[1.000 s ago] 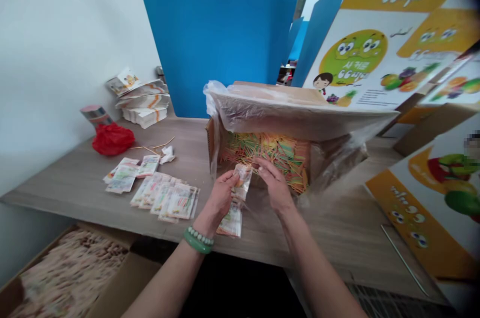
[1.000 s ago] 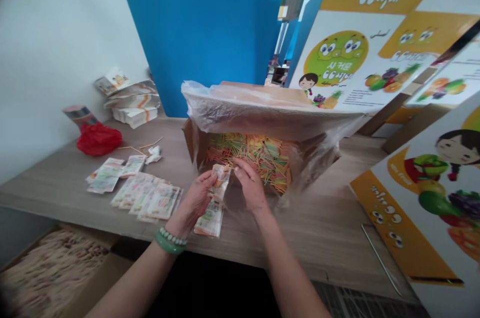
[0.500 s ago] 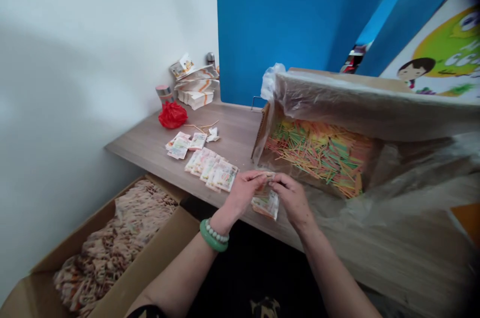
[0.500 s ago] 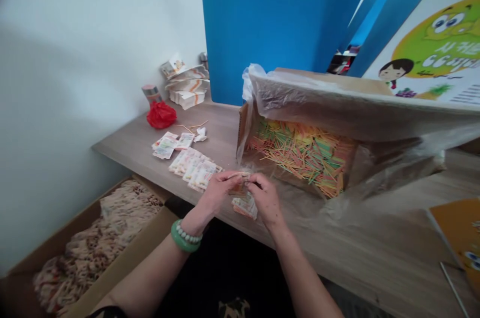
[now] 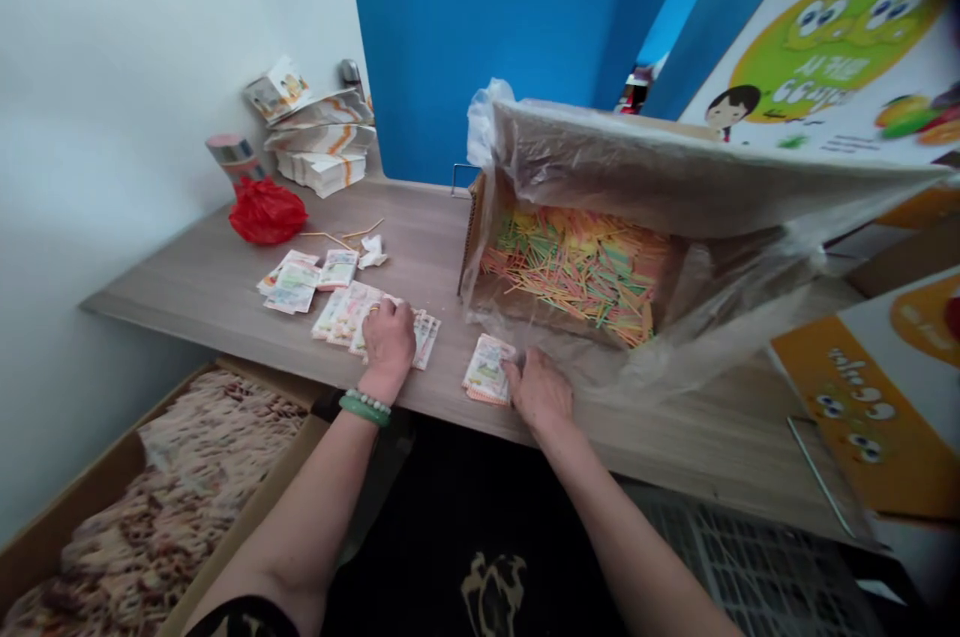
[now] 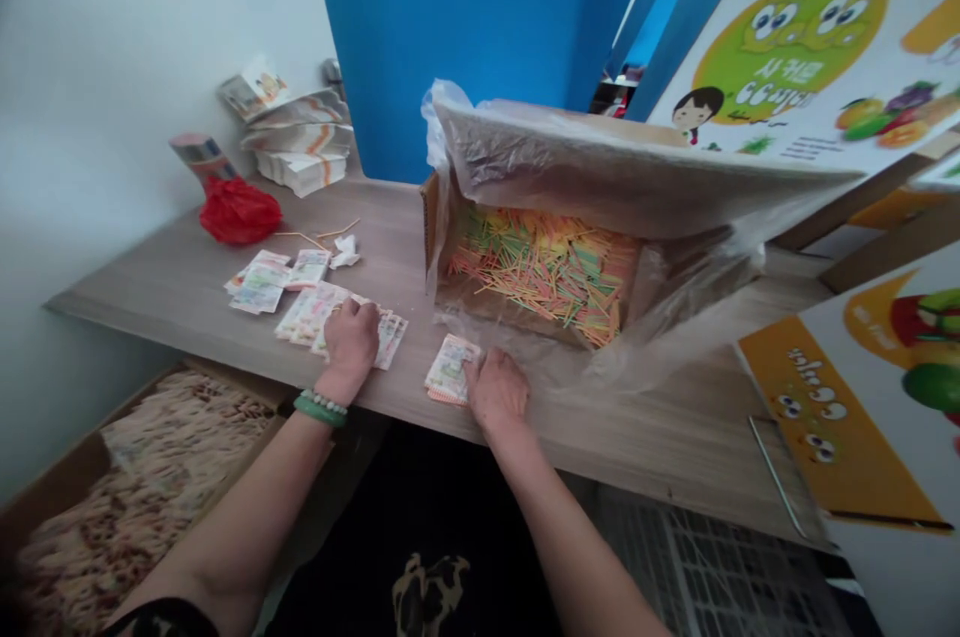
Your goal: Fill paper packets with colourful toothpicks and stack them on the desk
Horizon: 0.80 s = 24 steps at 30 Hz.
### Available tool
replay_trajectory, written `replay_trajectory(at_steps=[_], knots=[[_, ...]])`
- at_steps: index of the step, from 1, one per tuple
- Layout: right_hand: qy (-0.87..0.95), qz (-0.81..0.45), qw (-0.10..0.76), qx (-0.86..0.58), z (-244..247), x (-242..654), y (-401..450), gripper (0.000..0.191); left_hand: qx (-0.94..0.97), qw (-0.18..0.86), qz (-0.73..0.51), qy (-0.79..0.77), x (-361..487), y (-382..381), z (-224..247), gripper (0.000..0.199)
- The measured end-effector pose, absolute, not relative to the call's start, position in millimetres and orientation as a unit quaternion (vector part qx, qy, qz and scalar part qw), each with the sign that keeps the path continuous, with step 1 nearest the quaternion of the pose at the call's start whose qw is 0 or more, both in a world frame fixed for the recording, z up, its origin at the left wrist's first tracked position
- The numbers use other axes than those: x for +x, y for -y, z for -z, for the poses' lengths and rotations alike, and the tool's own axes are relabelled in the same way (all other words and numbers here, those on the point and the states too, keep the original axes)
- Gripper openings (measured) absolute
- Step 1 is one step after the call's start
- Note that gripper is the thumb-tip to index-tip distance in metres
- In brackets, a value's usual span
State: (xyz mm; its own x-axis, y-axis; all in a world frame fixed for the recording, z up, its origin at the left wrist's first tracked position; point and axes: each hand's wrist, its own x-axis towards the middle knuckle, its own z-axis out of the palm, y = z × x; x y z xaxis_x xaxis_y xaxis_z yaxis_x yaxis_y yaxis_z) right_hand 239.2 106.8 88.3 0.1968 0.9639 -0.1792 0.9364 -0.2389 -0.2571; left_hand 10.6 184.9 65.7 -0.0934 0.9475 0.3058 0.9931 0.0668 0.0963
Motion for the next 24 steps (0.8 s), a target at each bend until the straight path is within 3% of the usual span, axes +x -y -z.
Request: replay_trajectory(at_steps=[5,8,14,24], knots=[[0.629,-0.116,0.066,-0.766,-89.6,232.1,-102.9,0.040,-0.653,0.083,0.132,0.741,8.5,-183.5,-75.5,0.034],[0.649,-0.121,0.036,-0.750,-87.3,232.3,-94.6,0.037,-0.653,0.098,0.161,0.734,14.7,-166.7,-79.0,0.038],[0.655,-0.109,0.026,-0.747,-80.6,225.1,-96.5,0.045,-0.696,0.087,0.113,0.704,32.2,-142.5,-59.2,0.062],[0.609,-0.173,0.113,-0.766,-66.7,238.3,-110.8,0.024,-0.690,0.099,0.120,0.707,23.8,-150.5,-58.8,0.054]])
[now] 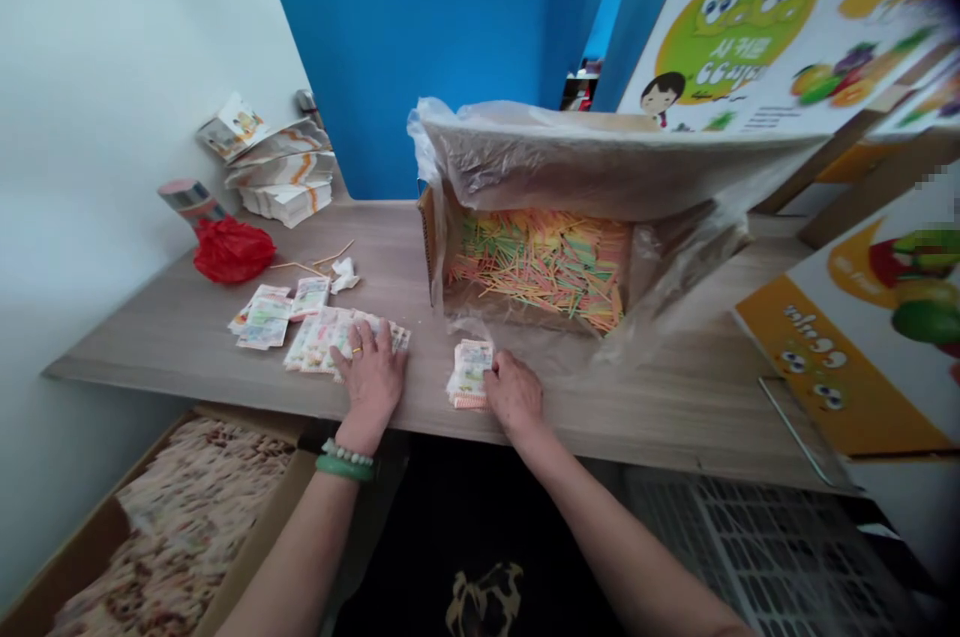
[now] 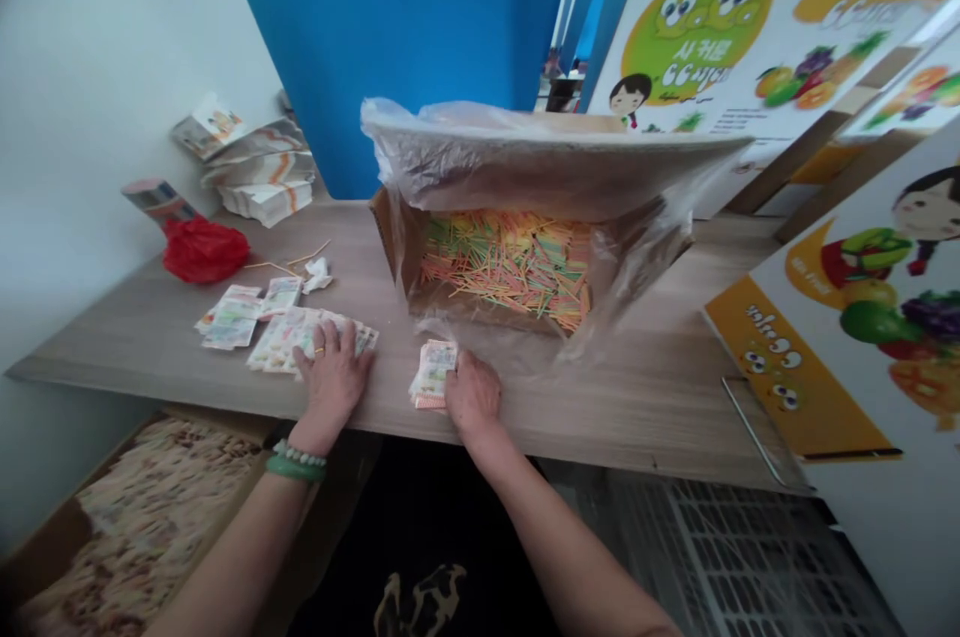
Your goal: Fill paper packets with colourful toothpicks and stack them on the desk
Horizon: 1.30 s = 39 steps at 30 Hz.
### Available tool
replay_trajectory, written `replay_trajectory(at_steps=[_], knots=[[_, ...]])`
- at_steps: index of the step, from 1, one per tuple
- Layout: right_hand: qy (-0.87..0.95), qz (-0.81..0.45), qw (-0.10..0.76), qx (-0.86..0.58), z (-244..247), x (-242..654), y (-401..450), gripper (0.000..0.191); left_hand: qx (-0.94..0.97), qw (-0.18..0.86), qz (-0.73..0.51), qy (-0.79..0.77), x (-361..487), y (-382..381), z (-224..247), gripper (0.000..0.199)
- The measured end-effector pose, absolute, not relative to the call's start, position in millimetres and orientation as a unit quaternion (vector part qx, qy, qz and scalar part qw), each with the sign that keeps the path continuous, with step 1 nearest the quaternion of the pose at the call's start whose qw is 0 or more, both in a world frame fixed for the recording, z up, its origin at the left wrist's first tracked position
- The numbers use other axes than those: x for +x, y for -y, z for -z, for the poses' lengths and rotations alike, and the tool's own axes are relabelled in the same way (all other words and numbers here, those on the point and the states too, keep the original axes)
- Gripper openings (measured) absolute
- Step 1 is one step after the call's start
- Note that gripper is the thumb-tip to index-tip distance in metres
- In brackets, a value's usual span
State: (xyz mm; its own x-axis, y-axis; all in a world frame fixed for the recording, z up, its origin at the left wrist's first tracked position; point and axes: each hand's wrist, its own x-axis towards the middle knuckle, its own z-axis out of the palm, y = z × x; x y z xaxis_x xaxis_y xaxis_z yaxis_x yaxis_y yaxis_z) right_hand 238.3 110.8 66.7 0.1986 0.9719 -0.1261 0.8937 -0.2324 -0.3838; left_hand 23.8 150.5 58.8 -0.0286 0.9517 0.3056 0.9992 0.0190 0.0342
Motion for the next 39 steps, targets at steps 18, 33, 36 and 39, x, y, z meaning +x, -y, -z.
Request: replay_trajectory(at_steps=[18,33,36,39], knots=[[0.630,-0.165,0.102,-0.752,-68.8,245.6,-106.8,0.032,-0.710,-0.197,0.300,0.605,73.9,-109.0,-49.9,0.027],[0.629,-0.335,0.384,-0.587,-107.4,272.5,-115.8,0.036,-0.322,-0.725,0.456,0.402,117.4,-128.3,-122.6,0.041],[0.652,-0.203,0.302,-0.666,-112.4,303.4,-160.7,0.034,-0.305,-0.693,0.496,0.425,112.5,-137.7,-122.9,0.041],[0.621,-0.047,0.138,-0.770,-111.3,330.7,-213.5,0.036,-0.302,-0.668,0.506,0.455,109.5,-145.6,-118.0,0.045]])
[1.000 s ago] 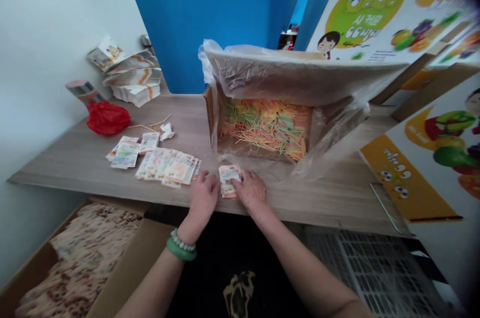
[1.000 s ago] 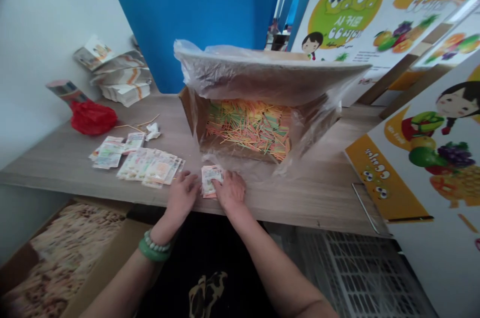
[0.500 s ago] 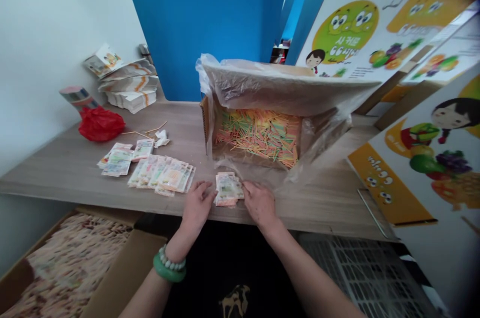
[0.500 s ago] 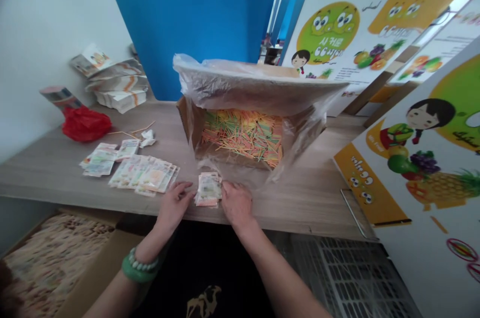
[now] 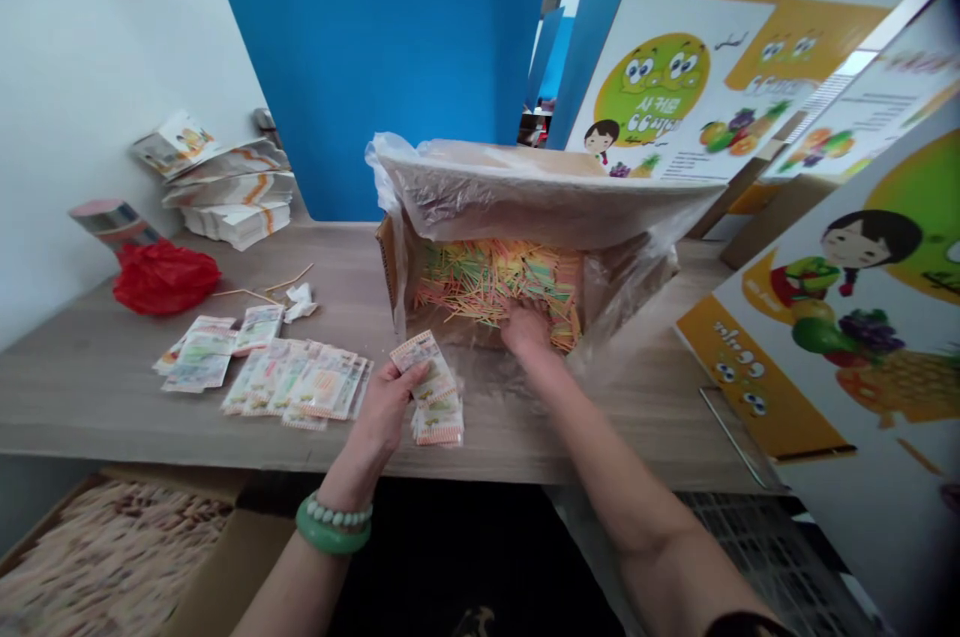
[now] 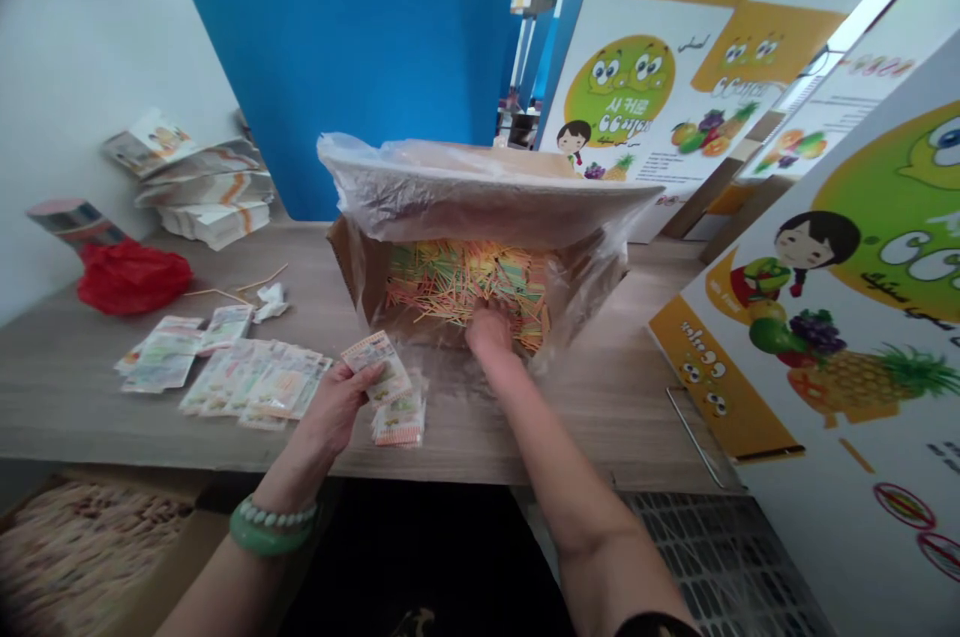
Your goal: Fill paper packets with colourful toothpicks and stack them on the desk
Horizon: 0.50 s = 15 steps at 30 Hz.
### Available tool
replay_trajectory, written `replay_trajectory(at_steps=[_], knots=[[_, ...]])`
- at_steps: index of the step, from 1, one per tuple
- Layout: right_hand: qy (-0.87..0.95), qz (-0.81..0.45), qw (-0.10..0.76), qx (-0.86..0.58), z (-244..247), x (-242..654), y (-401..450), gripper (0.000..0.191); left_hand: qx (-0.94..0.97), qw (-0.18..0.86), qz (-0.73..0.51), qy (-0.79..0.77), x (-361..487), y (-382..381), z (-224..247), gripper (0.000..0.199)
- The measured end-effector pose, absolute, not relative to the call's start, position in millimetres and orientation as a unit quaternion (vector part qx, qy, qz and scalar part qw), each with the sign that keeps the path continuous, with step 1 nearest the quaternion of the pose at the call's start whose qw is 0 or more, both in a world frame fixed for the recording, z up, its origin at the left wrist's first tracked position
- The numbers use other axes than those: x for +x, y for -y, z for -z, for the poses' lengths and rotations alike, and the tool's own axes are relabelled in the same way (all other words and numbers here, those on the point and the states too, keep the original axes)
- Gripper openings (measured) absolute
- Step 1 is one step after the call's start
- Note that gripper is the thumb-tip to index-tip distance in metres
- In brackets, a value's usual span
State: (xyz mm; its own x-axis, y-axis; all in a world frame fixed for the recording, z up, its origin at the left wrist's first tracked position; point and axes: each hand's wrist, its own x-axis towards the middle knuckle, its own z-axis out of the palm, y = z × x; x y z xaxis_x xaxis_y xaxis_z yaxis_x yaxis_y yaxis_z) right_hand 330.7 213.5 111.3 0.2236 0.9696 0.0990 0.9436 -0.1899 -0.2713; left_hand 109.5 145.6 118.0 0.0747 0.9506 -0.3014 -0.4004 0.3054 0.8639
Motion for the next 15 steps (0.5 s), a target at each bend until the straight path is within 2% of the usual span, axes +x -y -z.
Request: replay_trajectory(at_steps=[2,4,9,15], knots=[[0.612,-0.024,0.064,-0.788,-105.8,337.3,-242.0,0.043,0.309,0.669,-0.493,-0.462,111.2,-148.4,-115.9,0.045],[0.632,-0.029,0.030,-0.774,-98.0,336.2,-260.1,0.044,0.319,0.673,-0.477,-0.466,114.1,-149.6,-115.3,0.044],[0.685,-0.036,0.023,-0.728,-82.9,330.3,-268.5,0.044,0.339,0.673,-0.461,-0.469,115.7,-152.0,-112.4,0.043],[0.686,-0.059,0.031,-0.725,-89.0,339.2,-271.4,0.044,0.344,0.677,-0.455,-0.464,115.2,-152.9,-109.0,0.041]])
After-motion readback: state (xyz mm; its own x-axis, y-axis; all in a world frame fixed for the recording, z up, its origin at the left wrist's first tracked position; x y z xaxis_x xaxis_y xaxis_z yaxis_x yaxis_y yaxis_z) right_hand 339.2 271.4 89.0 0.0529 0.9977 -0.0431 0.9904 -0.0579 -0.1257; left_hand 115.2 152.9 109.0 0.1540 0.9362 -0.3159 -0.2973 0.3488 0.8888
